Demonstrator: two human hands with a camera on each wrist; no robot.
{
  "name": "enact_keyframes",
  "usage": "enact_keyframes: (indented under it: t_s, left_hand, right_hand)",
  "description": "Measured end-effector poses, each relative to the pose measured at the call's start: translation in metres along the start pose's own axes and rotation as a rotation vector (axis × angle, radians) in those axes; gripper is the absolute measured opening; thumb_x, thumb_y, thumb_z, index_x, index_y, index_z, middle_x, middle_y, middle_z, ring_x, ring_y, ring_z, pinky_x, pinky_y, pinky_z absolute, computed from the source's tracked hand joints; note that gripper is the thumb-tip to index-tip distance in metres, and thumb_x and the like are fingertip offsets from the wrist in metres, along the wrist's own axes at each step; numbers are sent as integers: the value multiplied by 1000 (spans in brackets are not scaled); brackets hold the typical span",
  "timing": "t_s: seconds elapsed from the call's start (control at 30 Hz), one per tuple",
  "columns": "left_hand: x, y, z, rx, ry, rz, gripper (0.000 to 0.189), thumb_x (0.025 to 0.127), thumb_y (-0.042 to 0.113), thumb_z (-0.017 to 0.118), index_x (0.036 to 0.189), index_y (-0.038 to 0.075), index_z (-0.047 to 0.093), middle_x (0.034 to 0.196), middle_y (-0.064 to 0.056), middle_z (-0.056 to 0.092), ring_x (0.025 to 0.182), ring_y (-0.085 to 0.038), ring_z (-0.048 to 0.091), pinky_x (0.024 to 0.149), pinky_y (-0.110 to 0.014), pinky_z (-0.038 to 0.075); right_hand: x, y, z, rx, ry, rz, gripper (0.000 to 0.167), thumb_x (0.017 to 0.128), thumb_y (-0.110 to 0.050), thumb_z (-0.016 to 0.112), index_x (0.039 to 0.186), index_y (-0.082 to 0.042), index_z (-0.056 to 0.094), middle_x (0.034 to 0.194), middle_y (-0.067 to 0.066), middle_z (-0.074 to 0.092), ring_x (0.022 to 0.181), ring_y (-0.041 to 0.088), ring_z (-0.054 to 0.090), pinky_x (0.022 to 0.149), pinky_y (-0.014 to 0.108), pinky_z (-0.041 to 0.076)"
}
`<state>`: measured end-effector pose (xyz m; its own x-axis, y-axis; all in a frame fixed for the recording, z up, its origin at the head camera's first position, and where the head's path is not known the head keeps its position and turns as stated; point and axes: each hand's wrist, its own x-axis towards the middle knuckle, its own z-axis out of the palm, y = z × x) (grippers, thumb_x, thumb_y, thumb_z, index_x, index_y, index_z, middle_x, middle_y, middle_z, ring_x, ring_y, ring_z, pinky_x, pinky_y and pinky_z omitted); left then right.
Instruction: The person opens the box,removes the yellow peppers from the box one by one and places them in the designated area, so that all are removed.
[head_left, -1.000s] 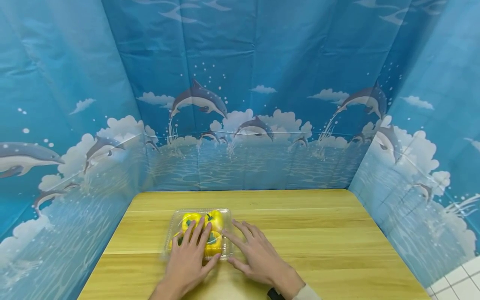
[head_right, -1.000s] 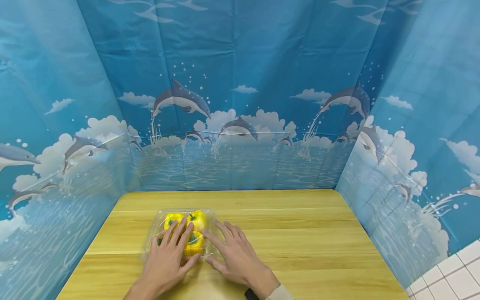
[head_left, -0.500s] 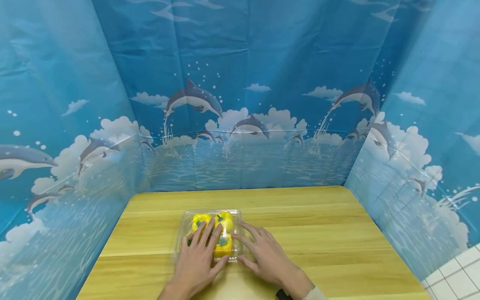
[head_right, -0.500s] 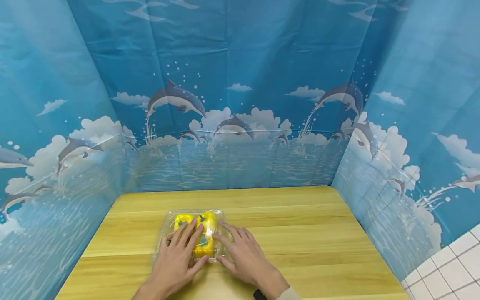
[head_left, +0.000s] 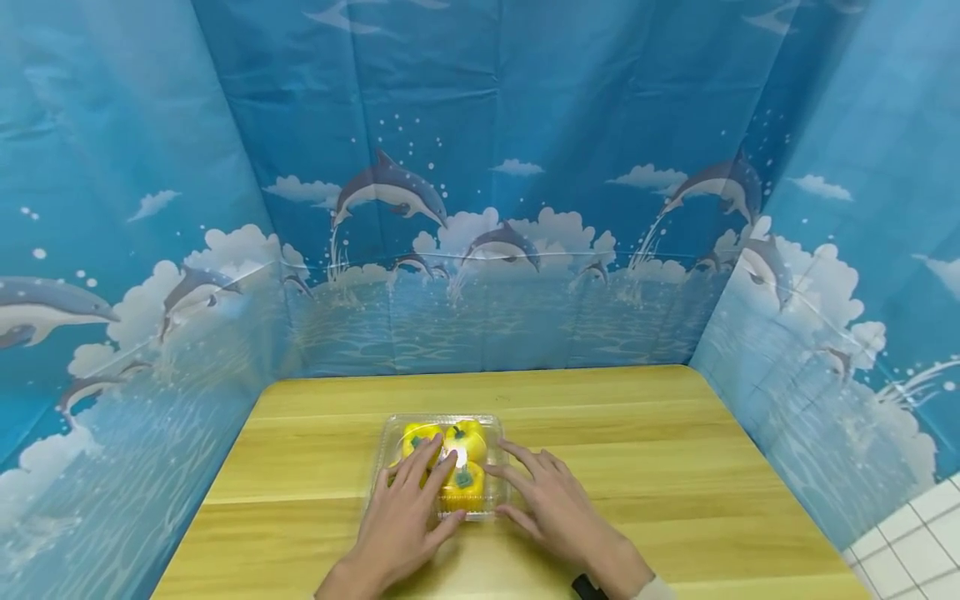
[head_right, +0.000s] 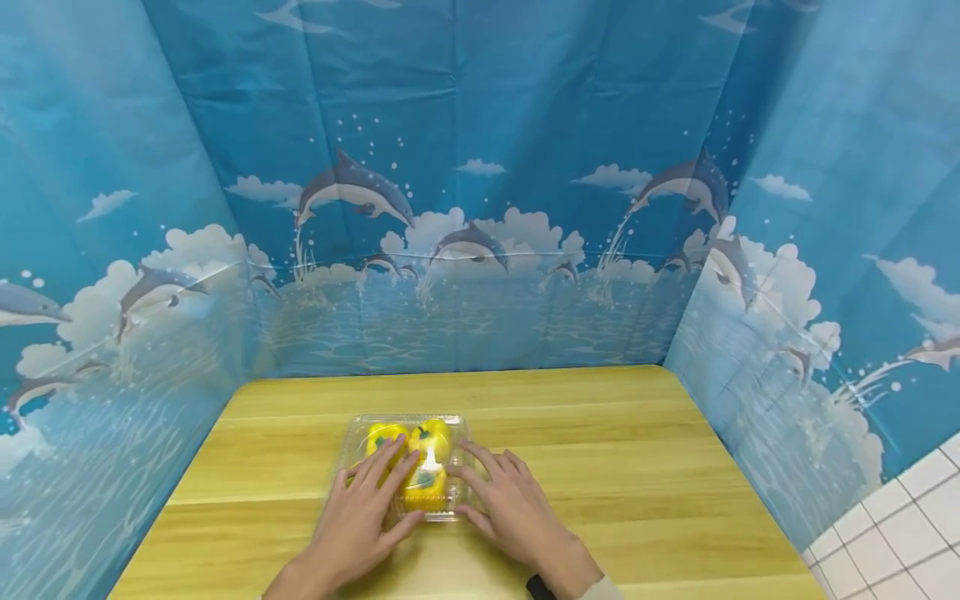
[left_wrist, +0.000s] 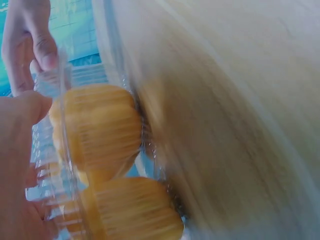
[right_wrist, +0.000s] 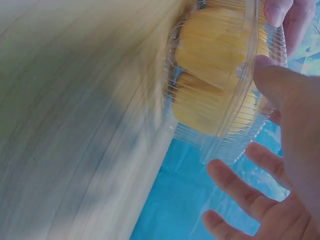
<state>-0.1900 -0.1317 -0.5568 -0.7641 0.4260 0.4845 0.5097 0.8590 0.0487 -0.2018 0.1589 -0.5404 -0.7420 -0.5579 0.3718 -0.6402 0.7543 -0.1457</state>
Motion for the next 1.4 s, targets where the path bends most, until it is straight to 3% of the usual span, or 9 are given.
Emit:
enact_keyframes:
  t_s: [0.23, 0.37, 0.47, 0.7, 0.8, 0.9, 1.07, 1.2, 1.4]
  left_hand:
    - [-9, -10, -7, -201, 57, 38, 77, 96, 44, 96, 164, 20, 68, 181, -17, 53, 162, -42, 57, 121, -68, 60]
    - [-14, -17, -8, -250, 103, 36, 81, 92, 37, 102, 163, 19, 69, 180, -20, 53, 163, -47, 55, 123, -70, 58]
    - [-18, -21, -9, -283, 92, -34, 89, 90, 37, 103, 167, 18, 64, 184, -20, 48, 166, -50, 51, 123, -71, 57]
    - [-29, -25, -12, -515, -45, -354, 110, 89, 41, 105, 180, 19, 46, 189, -18, 36, 164, -52, 51, 118, -67, 62]
    - [-29, -26, -13, -630, -76, -458, 117, 86, 40, 107, 181, 18, 43, 178, -19, 48, 153, -46, 64, 115, -57, 66]
    - [-28, -26, -15, -773, -111, -538, 115, 85, 34, 108, 179, 14, 45, 156, -16, 66, 130, -33, 77, 105, -40, 71]
    - [-29, -26, -17, -1030, -192, -588, 91, 94, 17, 100, 170, -1, 54, 124, -13, 79, 102, -17, 81, 89, -26, 71]
    - [-30, -26, -15, -1177, -234, -586, 80, 97, 7, 94, 167, -5, 56, 119, -14, 82, 100, -18, 84, 88, -24, 71]
    - [-30, -25, -12, -1255, -298, -632, 80, 101, 13, 92, 169, -1, 53, 121, -12, 85, 108, -26, 85, 95, -30, 71]
  right_hand:
    - [-2, 2, -3, -25, 41, -14, 58, 99, -40, 92, 154, -31, 74, 174, 12, 61, 143, 37, 72, 118, 71, 61]
    - [-2, 2, -6, -24, 66, -14, 57, 96, -36, 94, 150, -29, 76, 171, 12, 64, 138, 36, 75, 115, 71, 62]
    - [-4, 5, -8, -27, 88, -12, 56, 94, -34, 96, 146, -28, 78, 169, 12, 66, 135, 36, 76, 114, 71, 62]
    - [-13, 13, -15, -22, 72, 30, 53, 93, -30, 96, 143, -26, 79, 169, 11, 67, 137, 37, 76, 116, 72, 61]
    - [-18, 18, -19, -24, 65, 62, 53, 93, -27, 96, 144, -27, 79, 168, 10, 68, 137, 38, 75, 117, 73, 60]
    - [-22, 23, -23, -41, 72, 74, 53, 93, -26, 96, 143, -27, 79, 167, 10, 69, 136, 37, 76, 117, 71, 60]
    - [-30, 30, -30, -66, 75, 75, 53, 93, -25, 97, 143, -26, 79, 166, 10, 69, 136, 34, 76, 116, 68, 62]
    - [-37, 33, -38, -74, 67, 81, 55, 93, -24, 98, 145, -27, 79, 168, 10, 67, 132, 34, 76, 115, 70, 62]
    - [-42, 34, -44, -77, 57, 77, 51, 99, -44, 95, 144, -26, 79, 169, 10, 66, 141, 36, 71, 115, 67, 62]
